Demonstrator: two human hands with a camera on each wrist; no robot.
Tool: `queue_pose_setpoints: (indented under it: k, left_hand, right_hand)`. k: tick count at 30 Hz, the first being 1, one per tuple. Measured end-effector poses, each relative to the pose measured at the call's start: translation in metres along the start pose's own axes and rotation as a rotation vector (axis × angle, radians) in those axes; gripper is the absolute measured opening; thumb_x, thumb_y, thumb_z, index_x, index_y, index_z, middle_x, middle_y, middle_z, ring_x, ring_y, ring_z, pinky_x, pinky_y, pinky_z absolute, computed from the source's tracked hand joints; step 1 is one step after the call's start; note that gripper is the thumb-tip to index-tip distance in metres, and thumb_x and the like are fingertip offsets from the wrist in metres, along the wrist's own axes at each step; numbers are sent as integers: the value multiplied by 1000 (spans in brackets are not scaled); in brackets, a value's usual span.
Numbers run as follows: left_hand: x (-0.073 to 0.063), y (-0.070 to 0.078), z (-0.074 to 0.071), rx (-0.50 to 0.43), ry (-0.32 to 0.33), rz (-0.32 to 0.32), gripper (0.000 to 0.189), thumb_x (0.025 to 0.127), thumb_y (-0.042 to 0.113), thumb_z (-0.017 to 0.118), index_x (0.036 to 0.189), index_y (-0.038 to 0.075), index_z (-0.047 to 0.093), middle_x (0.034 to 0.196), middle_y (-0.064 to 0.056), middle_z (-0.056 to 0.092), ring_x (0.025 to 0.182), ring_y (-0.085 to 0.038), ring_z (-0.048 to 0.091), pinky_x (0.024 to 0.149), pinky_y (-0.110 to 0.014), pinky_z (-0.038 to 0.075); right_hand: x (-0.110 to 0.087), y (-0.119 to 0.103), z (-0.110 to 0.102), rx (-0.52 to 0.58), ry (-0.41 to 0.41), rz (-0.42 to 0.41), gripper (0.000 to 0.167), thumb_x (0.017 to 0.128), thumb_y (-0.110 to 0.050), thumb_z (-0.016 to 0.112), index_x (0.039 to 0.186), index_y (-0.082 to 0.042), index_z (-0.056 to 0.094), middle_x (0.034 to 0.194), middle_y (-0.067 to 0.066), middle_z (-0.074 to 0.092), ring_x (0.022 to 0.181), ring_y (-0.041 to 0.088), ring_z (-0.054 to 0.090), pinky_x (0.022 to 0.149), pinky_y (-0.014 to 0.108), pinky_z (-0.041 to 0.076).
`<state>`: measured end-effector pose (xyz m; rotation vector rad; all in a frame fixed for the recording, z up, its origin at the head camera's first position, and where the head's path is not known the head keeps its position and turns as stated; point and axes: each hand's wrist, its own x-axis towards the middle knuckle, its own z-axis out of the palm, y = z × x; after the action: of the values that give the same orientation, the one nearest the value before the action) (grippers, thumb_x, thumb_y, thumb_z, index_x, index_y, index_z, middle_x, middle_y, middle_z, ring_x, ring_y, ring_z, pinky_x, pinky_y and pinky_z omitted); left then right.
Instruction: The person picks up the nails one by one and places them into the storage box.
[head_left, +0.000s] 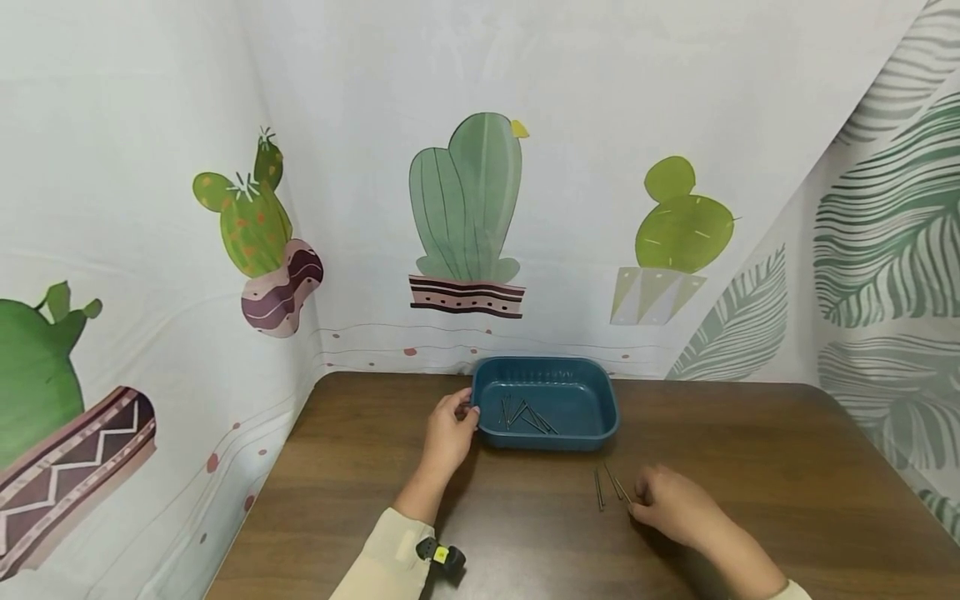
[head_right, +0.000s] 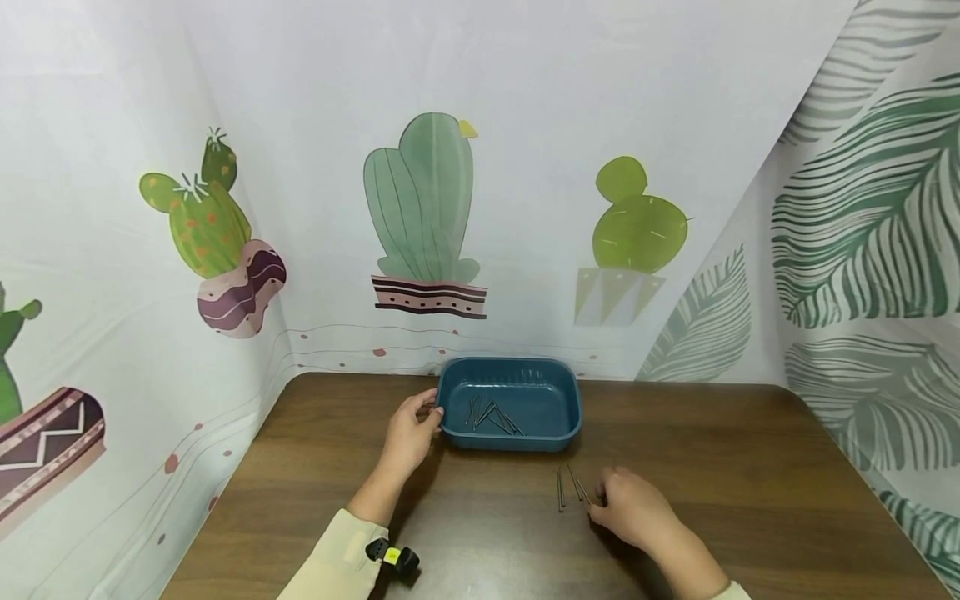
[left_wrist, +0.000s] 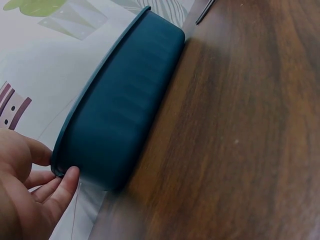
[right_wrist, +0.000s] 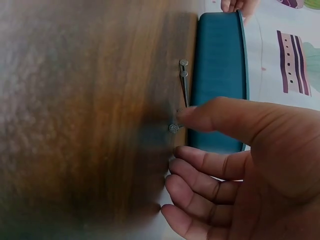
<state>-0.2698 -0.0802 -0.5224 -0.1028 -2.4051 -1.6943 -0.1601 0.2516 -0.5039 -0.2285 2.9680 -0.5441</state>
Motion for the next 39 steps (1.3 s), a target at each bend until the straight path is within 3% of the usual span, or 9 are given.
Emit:
queue_pose_setpoints:
  k: [4,15,39]
  left_hand:
    - [0,0,0,10,0,5,38,94,5,64,130,-6,62,118,-21,64,100,-25,65,71,-23,60]
    - [0,0,0,5,-12,12,37,94,5,65,130,-5,63,120,-24,62,101,-25,64,74,-25,60]
    - [0,-2,0,-6,-10,3,38,94,4,65,130,-6,62,118,-22,63,100,-26,65,70,-23,59]
  right_hand:
    - [-1,0,2,-18,12,-11,20,77,-19,78,84,-11,61,78,-1,56,73,13,53,65,35,47]
    - [-3,-1,3,-18,-22,27,24,80,-15,71,64,-17,53,64,-4,50,61,14,43,57,30,36]
    - [-5,-2,3,3,-19,40,23,80,-16,71,65,-16,54,64,-3,50,61,15,44,57,31,36]
